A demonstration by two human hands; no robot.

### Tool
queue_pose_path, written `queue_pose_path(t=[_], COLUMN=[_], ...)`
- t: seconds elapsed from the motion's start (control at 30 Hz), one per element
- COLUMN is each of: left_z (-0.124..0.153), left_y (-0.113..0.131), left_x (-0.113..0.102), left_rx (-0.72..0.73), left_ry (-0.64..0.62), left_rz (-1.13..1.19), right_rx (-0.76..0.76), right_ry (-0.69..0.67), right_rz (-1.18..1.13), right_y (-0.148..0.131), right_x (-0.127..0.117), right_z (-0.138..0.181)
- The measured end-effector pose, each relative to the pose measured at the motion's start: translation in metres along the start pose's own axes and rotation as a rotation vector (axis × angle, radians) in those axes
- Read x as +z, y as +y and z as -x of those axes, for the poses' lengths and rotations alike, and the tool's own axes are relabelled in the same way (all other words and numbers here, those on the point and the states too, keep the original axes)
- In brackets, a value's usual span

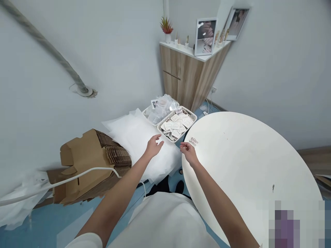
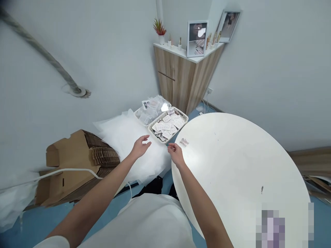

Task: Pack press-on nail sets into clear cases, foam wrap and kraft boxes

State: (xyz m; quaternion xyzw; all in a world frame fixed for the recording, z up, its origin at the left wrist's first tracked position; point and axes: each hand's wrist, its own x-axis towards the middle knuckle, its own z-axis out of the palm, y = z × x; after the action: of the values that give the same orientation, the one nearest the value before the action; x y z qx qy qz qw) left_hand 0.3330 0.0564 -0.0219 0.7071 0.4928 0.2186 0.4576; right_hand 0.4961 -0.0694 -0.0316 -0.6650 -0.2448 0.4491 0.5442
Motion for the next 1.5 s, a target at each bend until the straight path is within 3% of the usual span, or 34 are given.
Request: queue_pose_path(t=[0.2, 0.4, 0.53, 0.67, 0.93, 1.13, 1.33, 1.5], left_z=[-0.099, -0.194, -0.233, -0.253, -0.251, -0.232, -0.181, -0.118], left_y=[0.015, 0.006, -0.003, -0.009, -0.011, 0.005, 0.03, 0.042], left_x=[-0.022, -0.02, -0.011, -0.003, 0.0, -0.007, -0.006, 0.019], left_rx=[0.004, 0.072, 0.141, 0.178, 0.175, 0.267, 0.29, 0.21], left_ry=[0.114, 0.155, 0.136, 0.116, 0.08, 0.129, 0.186, 0.071], left_rz=[0.158, 0.146, 0.155, 0.202, 0.199, 0.229, 0.344, 0.512], right_rx=[-0.078, -0.143, -0.166, -0.227, -0.32, -0.395, -0.384, -0.301], right_ry=[0.012, 0.084, 0.11, 0.133, 0.101, 0.119, 0.158, 0.293], right_rz=[0.1, 0.106, 0.106, 0.154, 0.283, 0.251, 0.094, -0.01], right_y=[-0.041, -0.062, -0.063, -0.056, -0.042, -0.057, -0.071, -0.062], right_x=[0.048, 0.083, 0.095, 0.104, 0.115, 0.115, 0.097, 0.062], right_z=[-0.088, -0.164, -0.2, -0.227, -0.237, -0.22, -0.167, -0.096])
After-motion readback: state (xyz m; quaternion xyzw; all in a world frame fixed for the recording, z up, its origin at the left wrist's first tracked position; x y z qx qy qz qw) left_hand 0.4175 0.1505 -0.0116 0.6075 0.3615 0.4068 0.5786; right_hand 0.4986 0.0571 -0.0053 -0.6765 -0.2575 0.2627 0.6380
